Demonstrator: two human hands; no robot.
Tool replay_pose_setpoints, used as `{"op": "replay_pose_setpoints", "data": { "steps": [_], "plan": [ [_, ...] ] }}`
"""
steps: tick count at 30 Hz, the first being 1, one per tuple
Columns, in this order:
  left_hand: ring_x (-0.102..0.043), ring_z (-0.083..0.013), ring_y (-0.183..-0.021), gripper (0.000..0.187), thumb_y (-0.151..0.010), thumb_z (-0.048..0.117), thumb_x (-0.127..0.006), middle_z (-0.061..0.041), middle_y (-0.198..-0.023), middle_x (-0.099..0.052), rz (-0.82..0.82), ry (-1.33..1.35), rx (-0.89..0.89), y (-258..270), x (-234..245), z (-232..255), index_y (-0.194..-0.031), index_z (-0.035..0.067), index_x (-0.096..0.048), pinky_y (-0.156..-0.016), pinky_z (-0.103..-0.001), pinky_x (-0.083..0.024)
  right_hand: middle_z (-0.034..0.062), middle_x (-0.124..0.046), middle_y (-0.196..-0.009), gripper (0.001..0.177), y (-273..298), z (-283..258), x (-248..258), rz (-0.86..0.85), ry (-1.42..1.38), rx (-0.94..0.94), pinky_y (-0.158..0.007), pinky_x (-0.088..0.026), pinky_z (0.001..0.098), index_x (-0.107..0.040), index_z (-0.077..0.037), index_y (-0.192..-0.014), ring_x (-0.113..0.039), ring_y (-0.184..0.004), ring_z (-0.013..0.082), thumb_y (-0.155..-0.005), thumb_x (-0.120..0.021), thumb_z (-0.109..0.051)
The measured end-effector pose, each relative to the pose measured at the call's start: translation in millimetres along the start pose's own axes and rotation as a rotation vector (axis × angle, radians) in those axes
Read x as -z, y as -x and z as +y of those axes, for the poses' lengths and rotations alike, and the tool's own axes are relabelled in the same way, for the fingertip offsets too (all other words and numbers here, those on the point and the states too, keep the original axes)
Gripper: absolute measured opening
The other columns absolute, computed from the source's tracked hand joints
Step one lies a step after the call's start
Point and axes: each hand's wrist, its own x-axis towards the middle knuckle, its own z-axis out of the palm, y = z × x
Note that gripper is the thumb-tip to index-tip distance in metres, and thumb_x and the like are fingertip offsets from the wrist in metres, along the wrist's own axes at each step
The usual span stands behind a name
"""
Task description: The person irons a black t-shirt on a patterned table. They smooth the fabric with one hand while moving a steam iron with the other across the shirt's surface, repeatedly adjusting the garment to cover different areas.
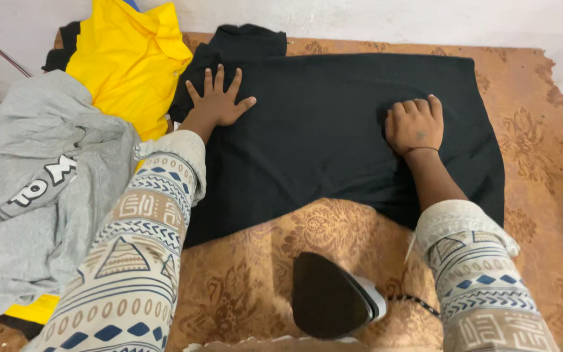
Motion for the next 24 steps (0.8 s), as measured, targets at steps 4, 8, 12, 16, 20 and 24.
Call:
{"op": "replay_pose_setpoints", "data": {
  "steps": [4, 8, 12, 16, 20, 24],
  "plan": [
    [0.007, -0.0382, -0.157, 0.114, -0.085, 0.085, -0.04, -0.012, -0.171, 0.005, -0.117, -0.022, -0.109, 43.2, 38.6, 5.3, -0.163, 0.015, 0.007, -0.118, -0.07, 0.005, 0.0027, -0.076, -0.102, 0.026, 28.3, 17.8, 52.3, 0.214, -0.165, 0.183, -0.108, -0.038, 0.0476, -0.076, -0.02, -0.096, -0.066, -0.114, 0.0256, -0.101, -0.06, -0.04],
    [-0.029, -0.0399, -0.141, 0.113, -0.077, 0.077, -0.06, -0.016, -0.155, -0.029, -0.152, -0.016, -0.329, 169.1, 38.7, -16.0, -0.161, 0.017, -0.014, -0.112, -0.065, -0.024, 0.0071, -0.073, -0.089, 0.027, 103.5, 63.3, 114.2, -0.201, -0.508, 0.14, -0.079, -0.052, 0.0404, -0.074, -0.015, -0.091, -0.069, -0.082, 0.0287, -0.093, -0.069, -0.041],
    [-0.047, -0.0347, -0.122, 0.09, -0.07, 0.061, -0.076, -0.014, -0.126, -0.046, -0.211, -0.055, -0.38, 255.7, 31.0, -25.3, -0.142, 0.019, -0.043, -0.1, -0.05, -0.044, 0.009, -0.07, -0.079, 0.043, 161.0, 57.3, 136.2, -0.672, -0.544, -0.086, -0.072, -0.057, 0.0395, -0.07, -0.008, -0.083, -0.066, -0.076, 0.0249, -0.075, -0.088, -0.046],
    [-0.059, -0.0321, -0.112, 0.059, -0.075, 0.042, -0.078, -0.011, -0.114, -0.058, -0.144, 0.037, -0.419, 271.4, 15.6, -31.9, -0.122, 0.014, -0.057, -0.094, -0.044, -0.049, 0.0094, -0.069, -0.082, 0.043, 177.6, 49.5, 119.6, -0.522, -0.666, 0.078, -0.071, -0.054, 0.0384, -0.069, -0.008, -0.088, -0.066, -0.079, 0.0254, -0.067, -0.088, -0.041],
    [-0.066, -0.0317, -0.106, 0.03, -0.089, 0.028, -0.069, -0.009, -0.11, -0.067, -0.242, 0.038, -0.361, 248.9, 8.0, -49.3, -0.115, 0.013, -0.067, -0.088, -0.045, -0.053, 0.0068, -0.073, -0.088, 0.033, 170.5, 59.6, 101.7, -0.767, -0.553, 0.05, -0.077, -0.056, 0.0395, -0.073, -0.013, -0.092, -0.07, -0.083, 0.0251, -0.08, -0.081, -0.043],
    [-0.069, -0.0292, -0.103, 0.029, -0.086, 0.025, -0.072, -0.008, -0.106, -0.072, -0.432, 0.237, -0.529, 175.2, 54.5, -65.7, -0.11, 0.01, -0.069, -0.09, -0.043, -0.053, 0.0093, -0.073, -0.092, 0.038, 134.7, 82.9, 103.1, -1.08, -0.473, 0.099, -0.082, -0.057, 0.0394, -0.074, -0.009, -0.092, -0.071, -0.088, 0.0271, -0.087, -0.074, -0.047]
  ]
}}
